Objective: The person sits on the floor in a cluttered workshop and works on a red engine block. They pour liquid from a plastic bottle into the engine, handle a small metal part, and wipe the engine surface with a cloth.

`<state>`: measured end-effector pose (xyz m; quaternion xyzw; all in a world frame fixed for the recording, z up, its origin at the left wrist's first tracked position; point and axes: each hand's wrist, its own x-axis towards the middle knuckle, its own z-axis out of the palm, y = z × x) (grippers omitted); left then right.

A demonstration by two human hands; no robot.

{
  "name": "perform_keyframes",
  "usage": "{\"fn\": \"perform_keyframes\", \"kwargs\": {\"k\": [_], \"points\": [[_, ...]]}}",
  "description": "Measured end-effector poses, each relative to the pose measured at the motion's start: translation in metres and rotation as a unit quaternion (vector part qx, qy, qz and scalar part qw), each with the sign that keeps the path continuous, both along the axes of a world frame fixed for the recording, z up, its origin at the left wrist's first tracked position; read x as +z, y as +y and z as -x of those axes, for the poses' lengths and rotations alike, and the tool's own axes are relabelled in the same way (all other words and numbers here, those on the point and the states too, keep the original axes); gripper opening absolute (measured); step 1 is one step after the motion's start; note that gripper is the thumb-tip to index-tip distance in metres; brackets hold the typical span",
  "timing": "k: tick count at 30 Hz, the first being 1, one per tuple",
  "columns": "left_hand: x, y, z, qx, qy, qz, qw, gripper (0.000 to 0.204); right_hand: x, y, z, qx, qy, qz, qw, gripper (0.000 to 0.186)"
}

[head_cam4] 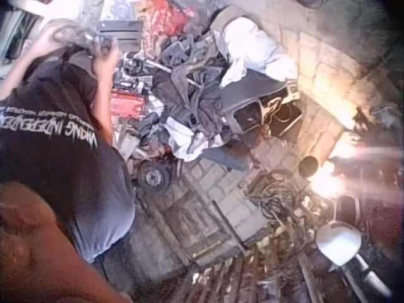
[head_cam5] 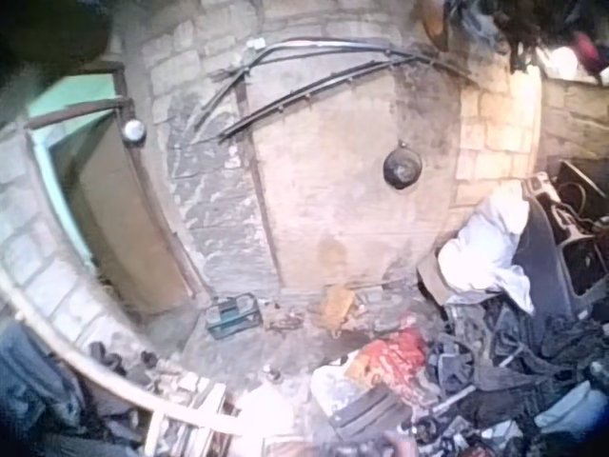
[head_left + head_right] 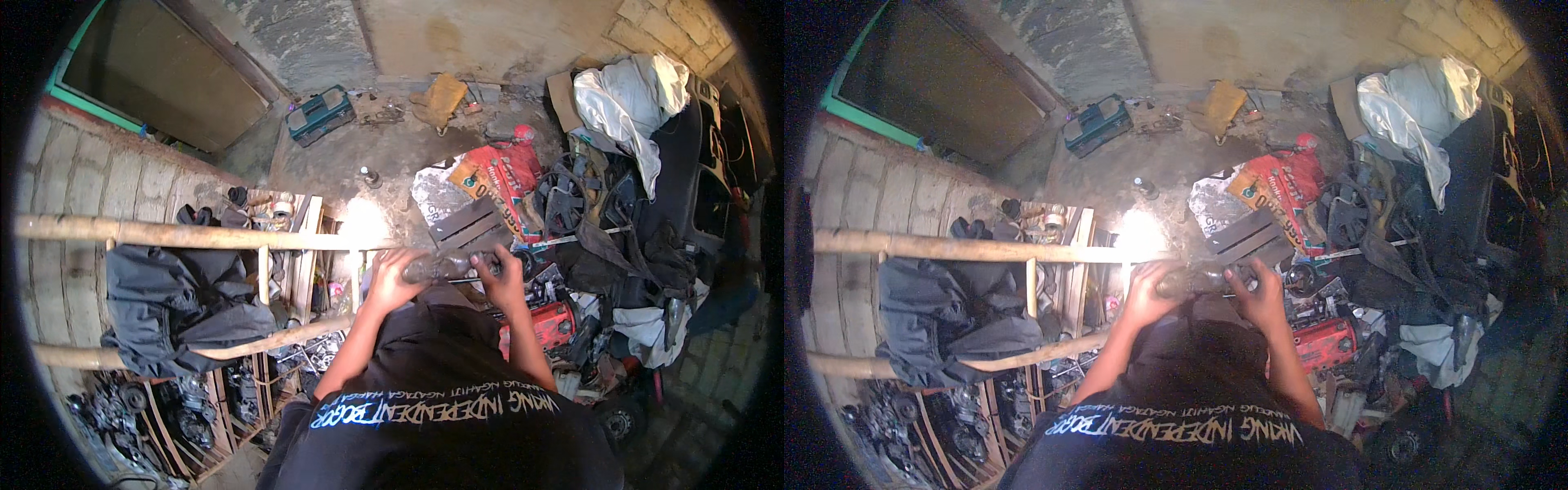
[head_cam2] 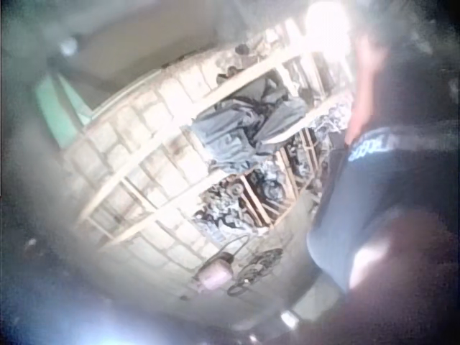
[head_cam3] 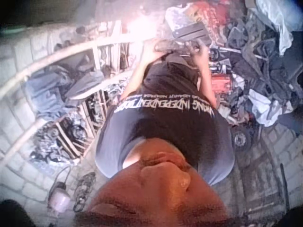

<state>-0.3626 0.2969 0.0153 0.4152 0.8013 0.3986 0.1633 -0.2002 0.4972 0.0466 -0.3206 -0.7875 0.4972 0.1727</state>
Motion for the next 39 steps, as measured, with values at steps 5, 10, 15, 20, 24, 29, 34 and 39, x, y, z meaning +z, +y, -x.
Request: {"fn": "perform_keyframes", "kwargs": {"k": [5,10,15,20,24,29,34,39], "points": [[0.026,0.07,0.056,-0.063,0.017,0.01,0.998,0.064,0.017,0.052,0.038,-0.056,0.038,0.014,0.998,0.021],[0.016,0.148,0.109,-0.158,0.041,0.008,0.986,0.064,-0.016,0.078,0.047,-0.185,0.063,0.034,0.98,0.022],[-0.017,0.232,0.175,-0.247,0.002,0.016,0.969,0.055,-0.041,0.093,0.064,-0.334,-0.022,0.09,0.938,0.037],[-0.046,0.338,0.243,-0.381,-0.047,0.033,0.923,0.049,-0.039,0.113,0.112,-0.509,-0.054,0.06,0.857,0.034],[-0.036,0.414,0.283,-0.499,-0.087,0.09,0.857,0.049,-0.01,0.119,0.175,-0.683,-0.1,0.069,0.721,0.037],[-0.058,0.473,0.319,-0.632,-0.124,0.145,0.751,0.059,0.01,0.13,0.236,-0.742,-0.135,0.138,0.642,0.041],[-0.054,0.486,0.282,-0.759,-0.129,0.142,0.623,0.078,0.015,0.126,0.277,-0.792,-0.145,0.135,0.578,0.041],[-0.036,0.486,0.235,-0.803,-0.159,0.227,0.528,0.084,0.026,0.13,0.311,-0.838,-0.08,0.056,0.537,0.035]]}}
